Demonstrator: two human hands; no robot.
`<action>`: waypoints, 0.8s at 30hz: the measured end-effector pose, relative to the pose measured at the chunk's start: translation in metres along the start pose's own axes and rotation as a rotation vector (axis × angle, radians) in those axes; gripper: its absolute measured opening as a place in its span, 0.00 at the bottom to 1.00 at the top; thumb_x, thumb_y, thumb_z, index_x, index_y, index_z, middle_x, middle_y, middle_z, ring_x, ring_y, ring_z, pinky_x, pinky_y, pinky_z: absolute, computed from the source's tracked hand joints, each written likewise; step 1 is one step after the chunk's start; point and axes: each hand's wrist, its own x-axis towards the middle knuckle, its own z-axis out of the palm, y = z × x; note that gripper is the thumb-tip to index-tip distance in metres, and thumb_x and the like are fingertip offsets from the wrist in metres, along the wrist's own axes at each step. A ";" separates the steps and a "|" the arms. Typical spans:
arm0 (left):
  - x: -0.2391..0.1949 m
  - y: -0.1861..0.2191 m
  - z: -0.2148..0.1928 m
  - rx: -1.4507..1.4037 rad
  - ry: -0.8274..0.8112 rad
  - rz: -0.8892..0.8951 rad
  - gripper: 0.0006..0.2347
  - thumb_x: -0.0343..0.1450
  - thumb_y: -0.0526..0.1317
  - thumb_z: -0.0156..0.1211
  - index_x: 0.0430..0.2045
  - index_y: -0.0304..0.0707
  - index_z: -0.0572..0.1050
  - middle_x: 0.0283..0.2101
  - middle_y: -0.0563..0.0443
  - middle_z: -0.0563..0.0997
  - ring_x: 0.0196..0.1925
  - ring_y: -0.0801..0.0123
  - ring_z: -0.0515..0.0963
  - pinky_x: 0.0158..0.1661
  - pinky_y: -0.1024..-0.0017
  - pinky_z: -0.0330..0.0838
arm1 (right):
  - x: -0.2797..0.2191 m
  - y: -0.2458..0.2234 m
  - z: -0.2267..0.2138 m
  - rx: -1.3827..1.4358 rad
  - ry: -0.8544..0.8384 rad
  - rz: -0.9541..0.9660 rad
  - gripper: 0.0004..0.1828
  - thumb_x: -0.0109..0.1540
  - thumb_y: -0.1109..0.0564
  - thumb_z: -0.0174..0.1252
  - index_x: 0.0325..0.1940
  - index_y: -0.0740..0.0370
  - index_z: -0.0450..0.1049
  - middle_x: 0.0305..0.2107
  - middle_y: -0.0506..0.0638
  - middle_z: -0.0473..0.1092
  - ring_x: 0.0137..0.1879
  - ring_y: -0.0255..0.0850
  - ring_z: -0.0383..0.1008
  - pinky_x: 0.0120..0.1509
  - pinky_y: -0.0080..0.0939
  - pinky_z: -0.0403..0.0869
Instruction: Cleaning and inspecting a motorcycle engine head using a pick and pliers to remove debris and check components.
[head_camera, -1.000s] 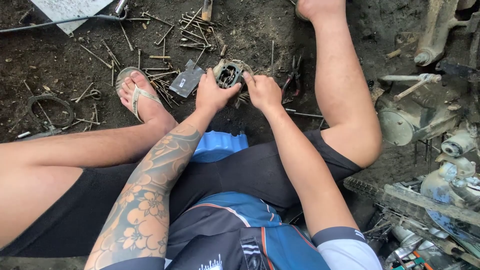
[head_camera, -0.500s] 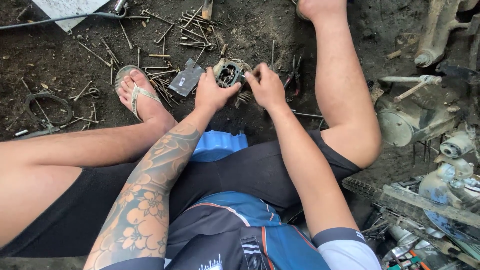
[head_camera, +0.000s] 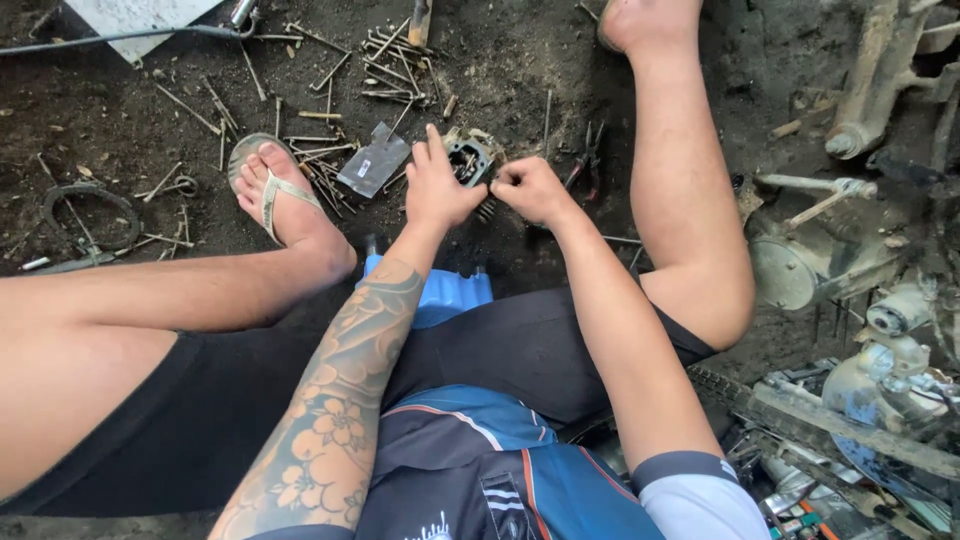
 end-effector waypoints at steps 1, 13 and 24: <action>0.000 0.001 -0.003 -0.021 -0.003 -0.009 0.52 0.57 0.51 0.73 0.74 0.32 0.46 0.64 0.37 0.62 0.65 0.34 0.68 0.63 0.47 0.71 | -0.002 0.015 0.000 0.072 0.050 0.006 0.13 0.56 0.58 0.59 0.16 0.55 0.69 0.12 0.41 0.59 0.23 0.35 0.64 0.34 0.40 0.66; 0.060 -0.068 0.004 -0.161 -0.096 0.057 0.51 0.53 0.59 0.76 0.72 0.43 0.55 0.62 0.45 0.68 0.69 0.53 0.70 0.68 0.59 0.66 | -0.005 -0.028 -0.005 0.050 0.008 -0.078 0.12 0.61 0.62 0.52 0.43 0.58 0.80 0.33 0.56 0.78 0.46 0.51 0.78 0.54 0.50 0.74; 0.076 -0.099 0.004 -0.174 -0.093 0.169 0.50 0.54 0.58 0.79 0.70 0.39 0.59 0.60 0.38 0.71 0.67 0.49 0.70 0.67 0.57 0.64 | -0.010 -0.046 -0.017 0.054 0.052 -0.139 0.08 0.69 0.60 0.44 0.53 0.56 0.60 0.30 0.50 0.78 0.41 0.50 0.77 0.49 0.50 0.70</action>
